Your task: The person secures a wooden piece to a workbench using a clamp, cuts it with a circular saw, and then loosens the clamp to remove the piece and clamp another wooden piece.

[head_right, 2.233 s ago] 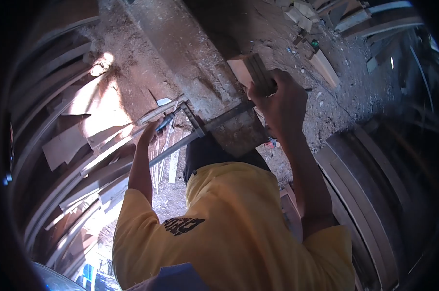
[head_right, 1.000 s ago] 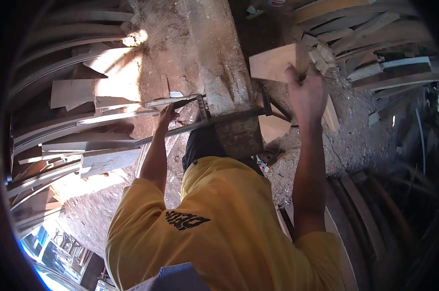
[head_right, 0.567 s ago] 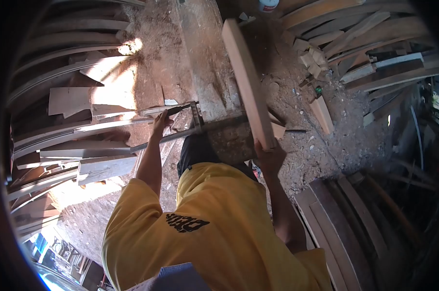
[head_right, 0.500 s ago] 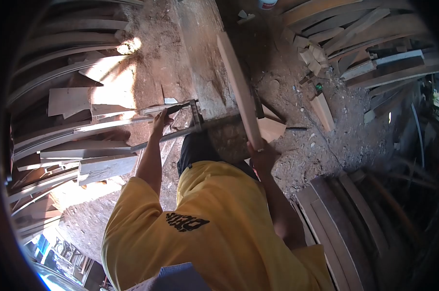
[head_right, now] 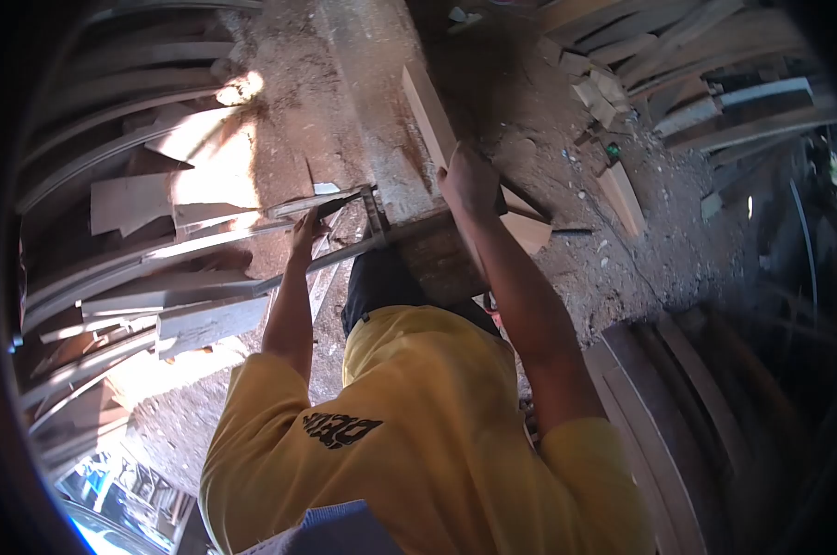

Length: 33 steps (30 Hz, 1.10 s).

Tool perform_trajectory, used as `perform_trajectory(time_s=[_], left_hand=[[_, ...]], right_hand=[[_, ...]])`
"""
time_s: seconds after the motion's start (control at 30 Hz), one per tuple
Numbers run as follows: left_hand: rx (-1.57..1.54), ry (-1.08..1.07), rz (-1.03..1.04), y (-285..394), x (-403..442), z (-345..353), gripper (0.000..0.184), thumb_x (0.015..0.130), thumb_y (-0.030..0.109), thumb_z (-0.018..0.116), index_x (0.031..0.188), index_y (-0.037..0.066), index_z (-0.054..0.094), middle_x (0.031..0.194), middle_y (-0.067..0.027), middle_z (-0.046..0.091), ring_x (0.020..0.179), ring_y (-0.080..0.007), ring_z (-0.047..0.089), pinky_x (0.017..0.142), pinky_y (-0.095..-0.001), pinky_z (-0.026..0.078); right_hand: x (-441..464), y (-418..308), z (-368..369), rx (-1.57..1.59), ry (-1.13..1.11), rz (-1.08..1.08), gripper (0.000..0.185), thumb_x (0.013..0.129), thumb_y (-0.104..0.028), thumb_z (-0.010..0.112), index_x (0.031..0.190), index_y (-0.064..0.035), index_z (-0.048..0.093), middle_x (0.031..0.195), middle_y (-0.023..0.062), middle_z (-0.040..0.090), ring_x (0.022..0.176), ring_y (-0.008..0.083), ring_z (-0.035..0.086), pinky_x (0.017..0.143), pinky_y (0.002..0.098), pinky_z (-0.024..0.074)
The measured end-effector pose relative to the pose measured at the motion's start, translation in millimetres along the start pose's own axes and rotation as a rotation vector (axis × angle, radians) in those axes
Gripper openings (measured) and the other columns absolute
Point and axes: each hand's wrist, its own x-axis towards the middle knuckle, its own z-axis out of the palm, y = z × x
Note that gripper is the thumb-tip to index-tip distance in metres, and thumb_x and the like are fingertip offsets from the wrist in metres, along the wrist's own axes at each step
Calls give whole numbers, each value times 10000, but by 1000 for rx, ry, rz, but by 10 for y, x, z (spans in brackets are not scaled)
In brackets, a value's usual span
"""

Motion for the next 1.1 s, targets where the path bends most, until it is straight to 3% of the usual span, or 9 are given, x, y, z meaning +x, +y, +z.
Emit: perform_trajectory(time_s=[0.17,0.3,0.4,0.53,0.63,0.7,0.77,0.93,1.1], left_hand=[[-67,12,30,-139,-72,-30,356,1001,458,647,960,105,676,733,-37,714,690,-131,685,721,-309,523],[-79,33,110,-94,-83,-49,387,991,466,664,959,81,671,757,-34,690,723,-140,677,766,-318,520],[-78,38,169,-84,-47,-49,398,982,467,678,953,71,667,782,-33,670,743,-144,670,771,-312,514],[-108,16,215,-27,-52,-53,406,972,473,690,946,69,671,800,-32,667,770,-143,670,784,-314,512],[-91,22,217,50,-171,-39,404,976,466,686,956,63,672,797,-34,671,784,-148,673,798,-317,514],[-71,30,218,71,-171,-28,401,979,459,683,966,59,671,795,-35,673,793,-151,676,806,-319,515],[-45,87,252,31,-149,-35,414,1008,426,632,1027,16,691,814,-98,717,785,-189,706,857,-356,540],[-55,48,292,89,-179,-50,401,996,410,664,1040,12,668,803,-72,693,784,-171,698,833,-323,518],[-42,71,334,199,-235,-18,389,1010,370,652,1056,-16,678,820,-89,709,767,-176,704,812,-325,539]], right_hand=[[-52,229,-1039,334,326,62,504,882,-452,737,1160,-53,604,845,147,746,772,287,758,745,435,601],[109,341,-1566,722,739,-83,320,809,-228,821,984,-14,659,737,116,732,735,198,751,652,340,573],[197,373,-1716,703,515,-70,214,843,-103,814,977,19,700,813,46,701,739,89,632,636,243,473],[322,364,-1181,1038,632,-184,166,826,-56,826,923,34,725,831,-6,691,724,37,553,654,217,437],[370,244,-894,1220,581,-157,155,834,-79,826,874,26,719,785,-23,664,693,36,521,634,224,424],[380,332,-716,1008,553,-107,170,848,-104,822,837,22,708,748,-34,650,677,33,516,615,236,424],[384,332,-606,921,487,-46,266,841,-115,830,929,75,665,826,71,740,735,86,662,662,278,540],[320,371,-440,789,480,-98,257,857,-126,819,859,75,659,794,42,723,716,41,627,628,259,529],[219,241,-572,1035,534,-78,189,865,-89,808,813,25,668,707,-51,605,656,22,492,586,235,415]])
